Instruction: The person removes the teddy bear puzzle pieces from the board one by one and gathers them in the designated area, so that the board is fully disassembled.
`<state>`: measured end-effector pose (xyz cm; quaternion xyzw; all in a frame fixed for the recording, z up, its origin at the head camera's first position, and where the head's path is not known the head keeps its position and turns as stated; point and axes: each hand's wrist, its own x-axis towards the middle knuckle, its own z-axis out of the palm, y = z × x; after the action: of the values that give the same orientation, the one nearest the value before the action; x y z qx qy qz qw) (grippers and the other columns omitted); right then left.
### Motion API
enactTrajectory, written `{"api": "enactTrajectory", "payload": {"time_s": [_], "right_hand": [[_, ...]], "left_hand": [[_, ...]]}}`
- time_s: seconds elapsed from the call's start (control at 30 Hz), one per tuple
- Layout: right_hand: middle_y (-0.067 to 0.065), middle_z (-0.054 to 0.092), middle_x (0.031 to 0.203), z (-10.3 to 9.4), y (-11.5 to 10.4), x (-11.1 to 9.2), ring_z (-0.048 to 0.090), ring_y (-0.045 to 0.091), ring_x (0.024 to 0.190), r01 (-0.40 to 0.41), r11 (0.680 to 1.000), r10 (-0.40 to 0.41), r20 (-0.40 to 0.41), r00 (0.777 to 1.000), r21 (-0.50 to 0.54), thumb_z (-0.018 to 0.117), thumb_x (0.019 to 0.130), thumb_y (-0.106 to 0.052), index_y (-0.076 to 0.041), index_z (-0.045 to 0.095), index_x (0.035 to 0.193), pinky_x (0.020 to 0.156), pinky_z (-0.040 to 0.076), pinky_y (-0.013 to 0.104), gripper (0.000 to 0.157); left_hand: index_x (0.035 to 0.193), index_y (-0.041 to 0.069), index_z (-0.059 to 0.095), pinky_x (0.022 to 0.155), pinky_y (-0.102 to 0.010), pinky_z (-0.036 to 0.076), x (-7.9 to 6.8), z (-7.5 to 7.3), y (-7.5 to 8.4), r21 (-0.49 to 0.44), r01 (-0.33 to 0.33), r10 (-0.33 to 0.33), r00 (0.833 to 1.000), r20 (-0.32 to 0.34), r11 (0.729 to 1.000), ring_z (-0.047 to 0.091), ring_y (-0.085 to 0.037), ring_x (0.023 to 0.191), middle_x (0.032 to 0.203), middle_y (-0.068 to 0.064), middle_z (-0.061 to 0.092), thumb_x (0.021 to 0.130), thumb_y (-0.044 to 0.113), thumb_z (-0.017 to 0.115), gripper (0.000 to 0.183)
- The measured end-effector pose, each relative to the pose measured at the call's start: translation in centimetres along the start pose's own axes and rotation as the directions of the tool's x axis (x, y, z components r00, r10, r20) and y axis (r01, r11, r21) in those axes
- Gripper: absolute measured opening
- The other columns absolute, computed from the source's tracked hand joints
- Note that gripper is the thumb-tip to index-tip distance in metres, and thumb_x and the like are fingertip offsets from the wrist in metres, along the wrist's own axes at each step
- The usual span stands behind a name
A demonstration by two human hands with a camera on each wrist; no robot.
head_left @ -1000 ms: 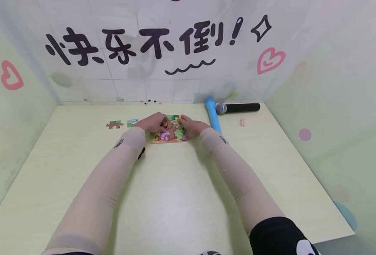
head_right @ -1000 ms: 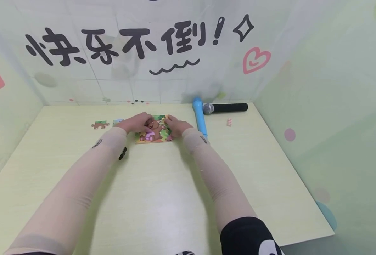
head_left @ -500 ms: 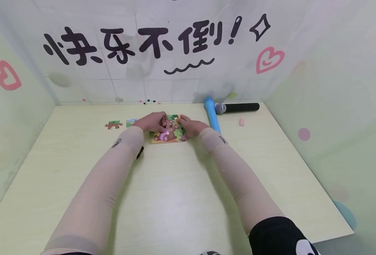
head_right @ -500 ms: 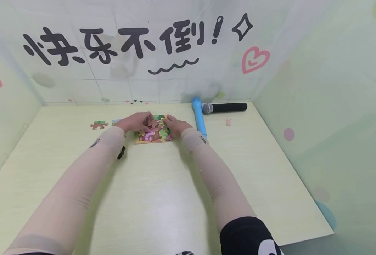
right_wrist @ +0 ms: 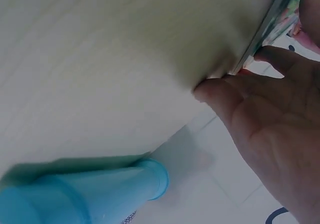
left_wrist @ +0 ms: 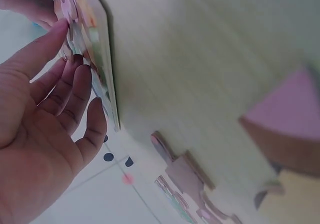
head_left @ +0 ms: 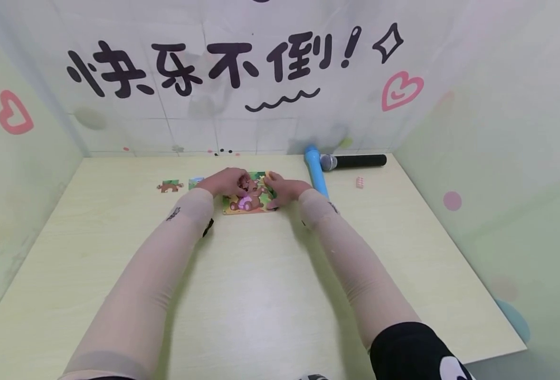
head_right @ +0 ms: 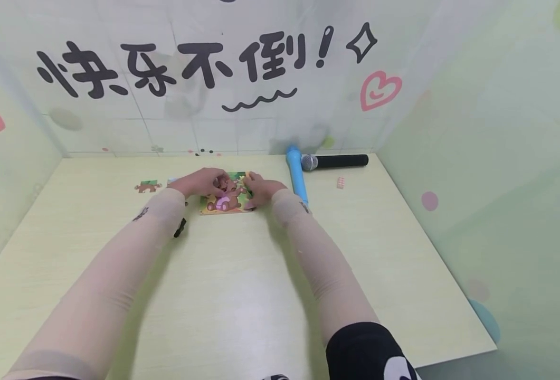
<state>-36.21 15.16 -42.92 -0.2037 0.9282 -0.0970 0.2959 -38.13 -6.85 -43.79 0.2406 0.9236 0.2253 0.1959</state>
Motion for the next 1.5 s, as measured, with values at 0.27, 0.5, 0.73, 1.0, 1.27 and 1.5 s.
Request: {"api": "enactTrajectory", "payload": {"time_s": [0.27, 0.5, 0.73, 1.0, 1.27, 1.5], "right_hand": [[0.024, 0.026, 0.157, 0.8, -2.8, 1.2, 0.028, 0.038, 0.144, -0.063, 0.992, 0.049, -0.128, 0.991, -0.110, 0.053, 0.101, -0.054, 0.000, 0.051, 0.138, 0.115, 0.032, 0.053, 0.066], [0.012, 0.025, 0.152, 1.8, -4.2, 2.2, 0.028, 0.030, 0.137, -0.246, 0.969, 0.246, -0.203, 0.948, 0.026, 0.060, 0.099, -0.049, -0.012, 0.052, 0.113, 0.105, 0.033, 0.073, 0.041], [0.021, 0.016, 0.162, 0.9, -3.5, 1.6, 0.022, 0.036, 0.147, -0.140, 0.989, 0.132, -0.129, 0.983, -0.056, 0.055, 0.102, -0.051, -0.004, 0.049, 0.139, 0.114, 0.032, 0.058, 0.060], [0.017, -0.009, 0.168, -0.5, -2.1, 0.6, -0.004, 0.034, 0.155, -0.064, 0.994, 0.067, 0.030, 0.997, -0.084, 0.060, 0.100, -0.048, -0.006, 0.008, 0.163, 0.124, 0.008, 0.050, 0.092], [0.018, -0.006, 0.169, 0.2, -2.6, 0.4, 0.000, 0.037, 0.154, -0.068, 0.991, 0.063, -0.047, 0.997, -0.117, 0.070, 0.096, -0.037, -0.004, 0.008, 0.162, 0.121, 0.020, 0.053, 0.097], [0.012, 0.000, 0.170, 1.1, -1.9, 0.2, 0.005, 0.031, 0.155, -0.077, 0.991, 0.062, -0.137, 0.989, -0.112, 0.071, 0.094, -0.037, -0.011, 0.016, 0.163, 0.120, 0.024, 0.054, 0.091]], "left_hand": [[0.140, 0.001, 0.052, 0.099, -0.045, 0.045, -0.1, 0.3, -0.1, 0.000, -0.022, 0.022, 1.000, -0.008, 1.000, 0.054, -0.029, 0.110, 0.123, -0.016, 0.059, 0.097, 0.012, 0.068, 0.046], [0.140, 0.000, 0.052, 0.101, -0.045, 0.045, 0.2, 0.2, -0.4, 0.008, -0.044, 0.044, 0.999, -0.009, 0.999, 0.055, -0.030, 0.112, 0.124, -0.016, 0.059, 0.094, 0.010, 0.070, 0.050], [0.140, 0.000, 0.055, 0.102, -0.046, 0.045, 0.1, 0.2, -0.4, 0.042, -0.030, 0.031, 0.999, -0.017, 0.999, 0.056, -0.028, 0.113, 0.130, -0.017, 0.061, 0.092, 0.014, 0.071, 0.052], [0.140, 0.001, 0.055, 0.095, -0.042, 0.046, 0.1, 0.3, -1.1, -0.002, -0.047, 0.047, 0.999, -0.020, 0.999, 0.055, -0.027, 0.104, 0.122, -0.014, 0.061, 0.091, 0.016, 0.070, 0.054], [0.140, 0.003, 0.056, 0.097, -0.043, 0.047, -0.5, -0.3, -1.3, -0.066, -0.071, 0.071, 0.997, 0.000, 0.995, 0.056, -0.026, 0.109, 0.126, -0.014, 0.061, 0.087, 0.018, 0.069, 0.056], [0.142, -0.002, 0.053, 0.099, -0.045, 0.048, -2.2, -1.3, -1.3, -0.031, -0.112, 0.112, 0.994, -0.010, 0.993, 0.058, -0.030, 0.112, 0.126, -0.016, 0.061, 0.090, 0.013, 0.069, 0.057]]}}
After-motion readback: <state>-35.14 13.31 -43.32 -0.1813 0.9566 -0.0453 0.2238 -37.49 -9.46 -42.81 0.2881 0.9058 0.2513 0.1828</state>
